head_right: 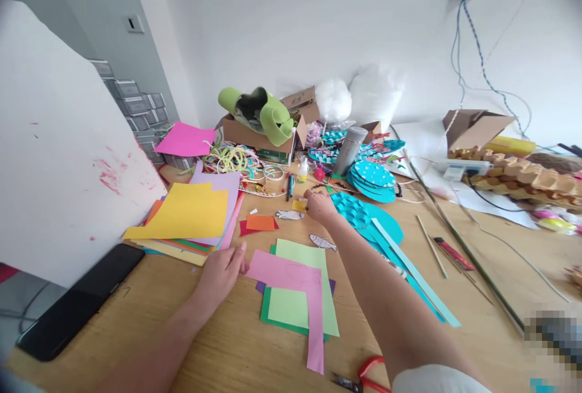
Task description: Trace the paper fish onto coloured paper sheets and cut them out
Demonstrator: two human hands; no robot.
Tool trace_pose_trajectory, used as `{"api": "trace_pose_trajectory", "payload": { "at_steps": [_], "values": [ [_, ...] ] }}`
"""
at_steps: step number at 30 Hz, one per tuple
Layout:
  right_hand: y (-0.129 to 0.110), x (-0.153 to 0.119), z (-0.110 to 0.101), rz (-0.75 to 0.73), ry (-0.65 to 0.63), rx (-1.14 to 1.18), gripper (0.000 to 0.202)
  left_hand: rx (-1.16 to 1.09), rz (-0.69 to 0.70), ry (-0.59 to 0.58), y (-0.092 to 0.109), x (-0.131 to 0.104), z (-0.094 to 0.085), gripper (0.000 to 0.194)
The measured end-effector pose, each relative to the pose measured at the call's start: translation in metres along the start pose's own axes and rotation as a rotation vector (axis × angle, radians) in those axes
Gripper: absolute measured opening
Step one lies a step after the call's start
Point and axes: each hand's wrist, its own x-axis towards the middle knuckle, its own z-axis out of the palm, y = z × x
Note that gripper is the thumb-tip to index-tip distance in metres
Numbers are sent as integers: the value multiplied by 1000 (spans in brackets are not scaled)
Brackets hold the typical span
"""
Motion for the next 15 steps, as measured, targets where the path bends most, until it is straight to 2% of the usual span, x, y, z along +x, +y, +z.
{"api": "trace_pose_trajectory", "payload": {
  "at_steps": [15],
  "values": [
    [-10,-6,-7,-39,9,-63,43,5,-6,-8,3,0,-2,56]
  ]
}}
